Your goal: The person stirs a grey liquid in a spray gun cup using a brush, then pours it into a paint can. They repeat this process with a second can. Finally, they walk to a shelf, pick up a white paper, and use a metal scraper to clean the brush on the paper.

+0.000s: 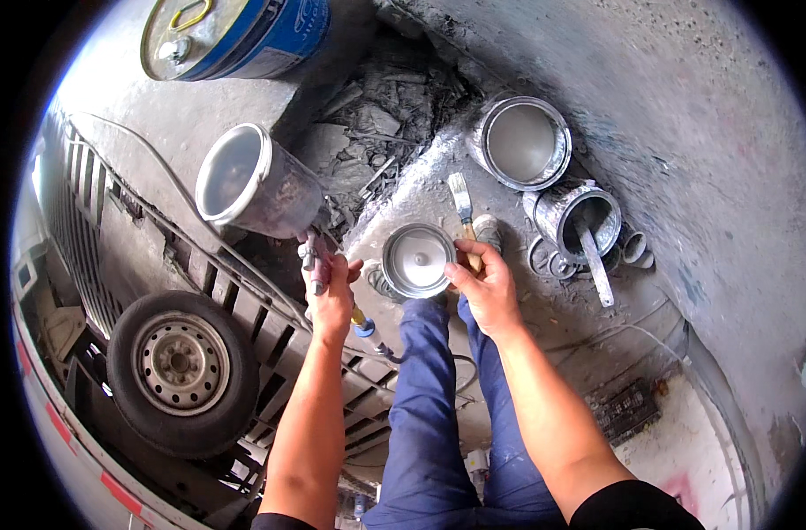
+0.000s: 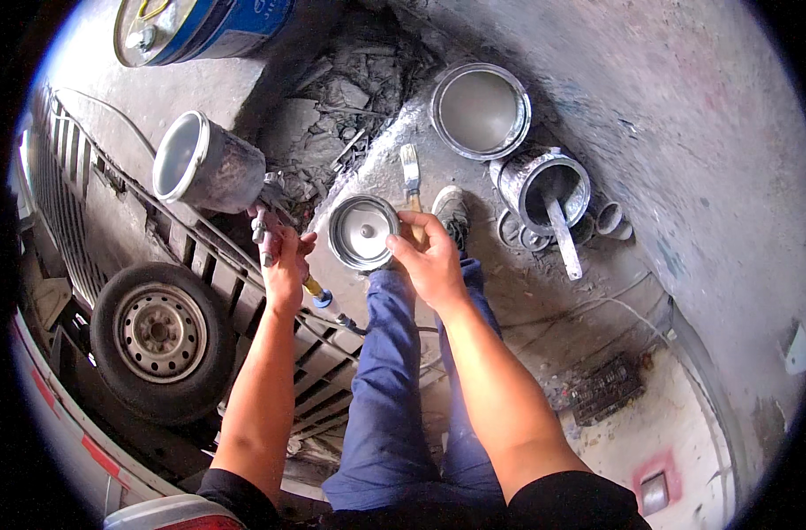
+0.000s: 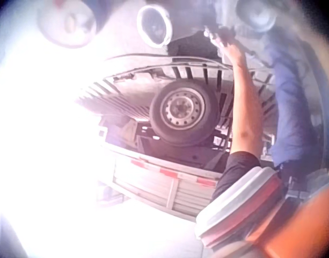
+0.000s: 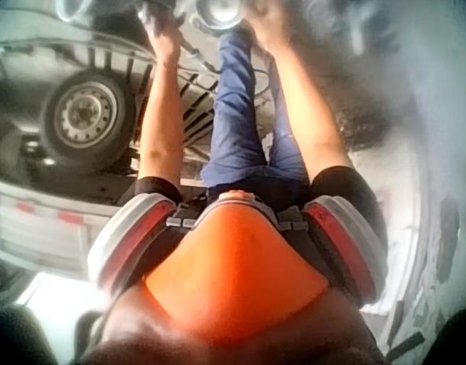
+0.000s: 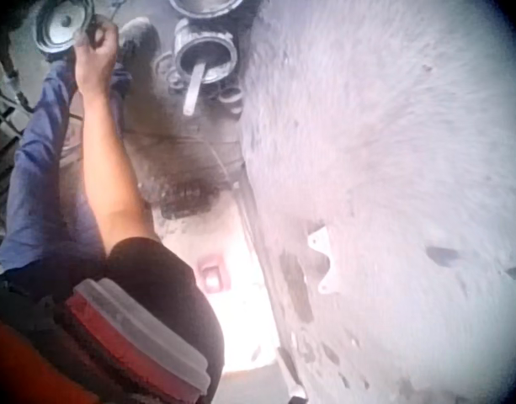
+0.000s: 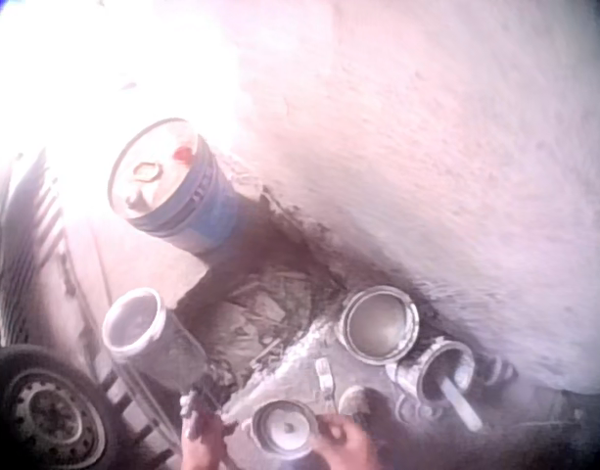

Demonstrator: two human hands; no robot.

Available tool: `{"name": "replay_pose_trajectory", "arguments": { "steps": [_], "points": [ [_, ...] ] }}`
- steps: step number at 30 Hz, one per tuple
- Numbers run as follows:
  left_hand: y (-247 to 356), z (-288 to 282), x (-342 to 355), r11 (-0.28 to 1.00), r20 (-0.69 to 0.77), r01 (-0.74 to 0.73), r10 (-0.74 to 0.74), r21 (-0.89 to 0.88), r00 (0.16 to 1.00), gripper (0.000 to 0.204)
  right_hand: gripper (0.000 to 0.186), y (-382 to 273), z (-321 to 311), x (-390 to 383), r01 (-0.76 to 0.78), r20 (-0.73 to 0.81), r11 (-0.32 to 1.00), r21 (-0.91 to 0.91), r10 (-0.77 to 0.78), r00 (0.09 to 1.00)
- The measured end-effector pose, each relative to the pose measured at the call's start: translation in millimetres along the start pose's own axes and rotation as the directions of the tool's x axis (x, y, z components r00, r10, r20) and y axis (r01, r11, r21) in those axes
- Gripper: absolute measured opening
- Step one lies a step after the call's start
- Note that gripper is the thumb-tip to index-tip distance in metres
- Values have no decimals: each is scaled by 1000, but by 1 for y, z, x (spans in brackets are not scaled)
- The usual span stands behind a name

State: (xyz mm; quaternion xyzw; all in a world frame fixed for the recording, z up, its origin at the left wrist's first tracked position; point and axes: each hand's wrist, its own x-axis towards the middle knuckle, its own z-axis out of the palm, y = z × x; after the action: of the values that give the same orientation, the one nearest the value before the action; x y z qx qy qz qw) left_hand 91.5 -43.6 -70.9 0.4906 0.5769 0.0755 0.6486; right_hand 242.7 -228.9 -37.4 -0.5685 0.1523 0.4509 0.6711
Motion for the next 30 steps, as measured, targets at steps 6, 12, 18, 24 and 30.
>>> {"name": "replay_pose_trajectory", "arguments": {
  "steps": [6, 12, 18, 24, 30],
  "points": [
    [-2, 7, 41, 981, 13, 172, -174, 84, 985, 26, 36, 4, -23, 9, 47, -29, 979, -199, -54, 998],
    [-2, 20, 54, 961, -96, 218, -204, 170, 974, 20, 36, 10, -39, 13, 67, -70, 943, -327, -95, 993],
    [-11, 8, 58, 930, -16, 279, -283, 242, 959, 21, 36, 15, -40, 17, 62, -77, 947, -315, -91, 993],
    [-17, 15, 42, 983, -7, 120, -120, 137, 993, 33, 36, 11, -35, 20, 87, -53, 946, -311, -108, 993],
    [-16, 9, 16, 974, -160, 6, 31, 228, 987, 15, 35, -5, -29, 30, 107, -55, 948, -301, -130, 990]
  ]
}}
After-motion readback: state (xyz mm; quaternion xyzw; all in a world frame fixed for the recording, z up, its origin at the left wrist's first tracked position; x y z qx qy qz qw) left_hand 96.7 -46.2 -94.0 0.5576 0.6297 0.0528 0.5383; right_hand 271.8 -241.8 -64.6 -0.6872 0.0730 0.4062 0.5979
